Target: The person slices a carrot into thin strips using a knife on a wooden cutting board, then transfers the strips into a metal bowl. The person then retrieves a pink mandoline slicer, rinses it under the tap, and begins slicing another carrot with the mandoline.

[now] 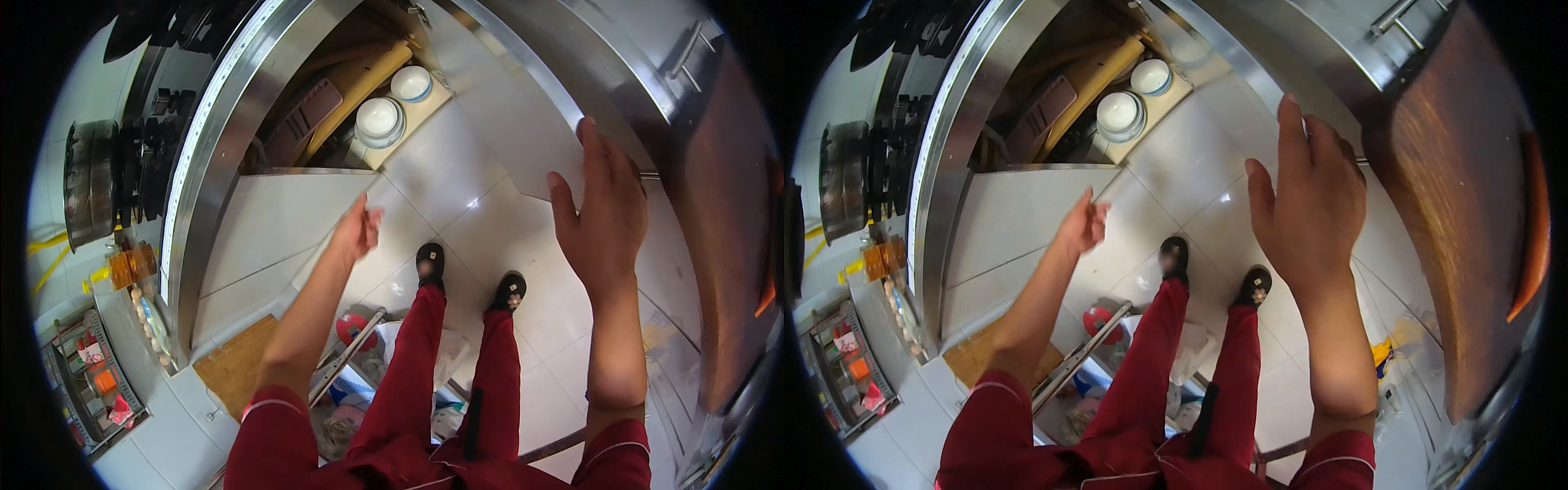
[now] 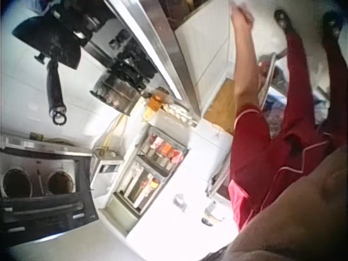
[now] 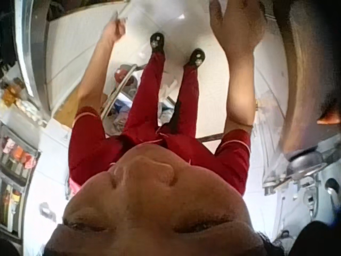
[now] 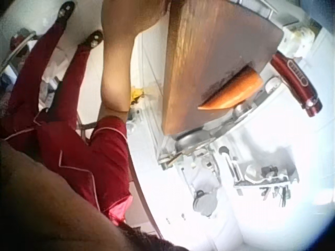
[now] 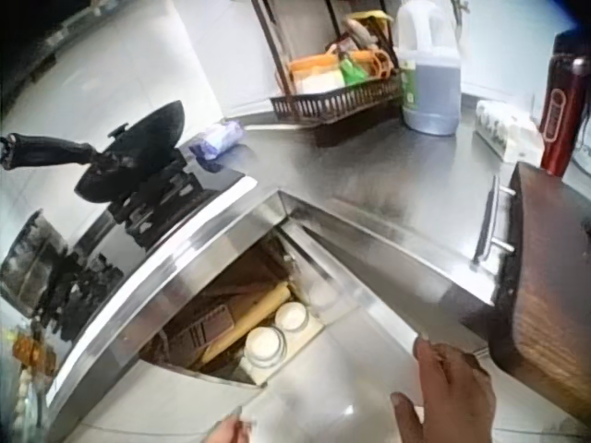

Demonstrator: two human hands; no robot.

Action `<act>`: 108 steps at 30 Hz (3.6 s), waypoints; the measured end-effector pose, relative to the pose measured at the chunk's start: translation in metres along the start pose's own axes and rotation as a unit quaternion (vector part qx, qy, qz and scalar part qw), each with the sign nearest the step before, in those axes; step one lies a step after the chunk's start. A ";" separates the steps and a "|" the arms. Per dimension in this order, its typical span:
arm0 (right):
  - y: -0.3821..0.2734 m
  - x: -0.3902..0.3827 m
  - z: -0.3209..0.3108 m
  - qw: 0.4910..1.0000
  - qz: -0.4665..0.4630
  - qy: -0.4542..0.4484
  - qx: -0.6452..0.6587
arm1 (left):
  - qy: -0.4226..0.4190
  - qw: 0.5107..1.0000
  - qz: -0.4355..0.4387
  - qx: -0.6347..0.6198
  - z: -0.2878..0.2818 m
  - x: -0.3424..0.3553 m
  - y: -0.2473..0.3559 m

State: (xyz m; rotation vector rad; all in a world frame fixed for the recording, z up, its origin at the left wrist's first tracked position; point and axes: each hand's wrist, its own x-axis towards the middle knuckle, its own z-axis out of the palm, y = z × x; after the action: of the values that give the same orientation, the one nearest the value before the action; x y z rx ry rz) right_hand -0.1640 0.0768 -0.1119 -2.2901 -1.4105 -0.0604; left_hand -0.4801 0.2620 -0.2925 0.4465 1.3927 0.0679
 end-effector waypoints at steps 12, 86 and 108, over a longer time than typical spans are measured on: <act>0.001 -0.001 0.008 0.998 -0.013 0.041 -0.041 | 0.120 0.966 -0.037 -0.226 0.016 0.169 0.188; 0.515 -0.490 -0.615 0.837 0.431 0.337 0.025 | -0.541 0.835 0.037 0.096 0.914 -0.520 -0.450; 0.746 -0.477 -0.617 0.904 0.385 0.178 -0.055 | -0.404 0.913 0.031 0.044 0.993 -0.532 -0.570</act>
State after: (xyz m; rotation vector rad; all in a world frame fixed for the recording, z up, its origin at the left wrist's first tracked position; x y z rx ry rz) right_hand 0.3672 -0.8480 0.0557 -2.5927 -0.2760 -0.2975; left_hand 0.2489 -0.6841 0.1156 0.5151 0.5645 -0.1203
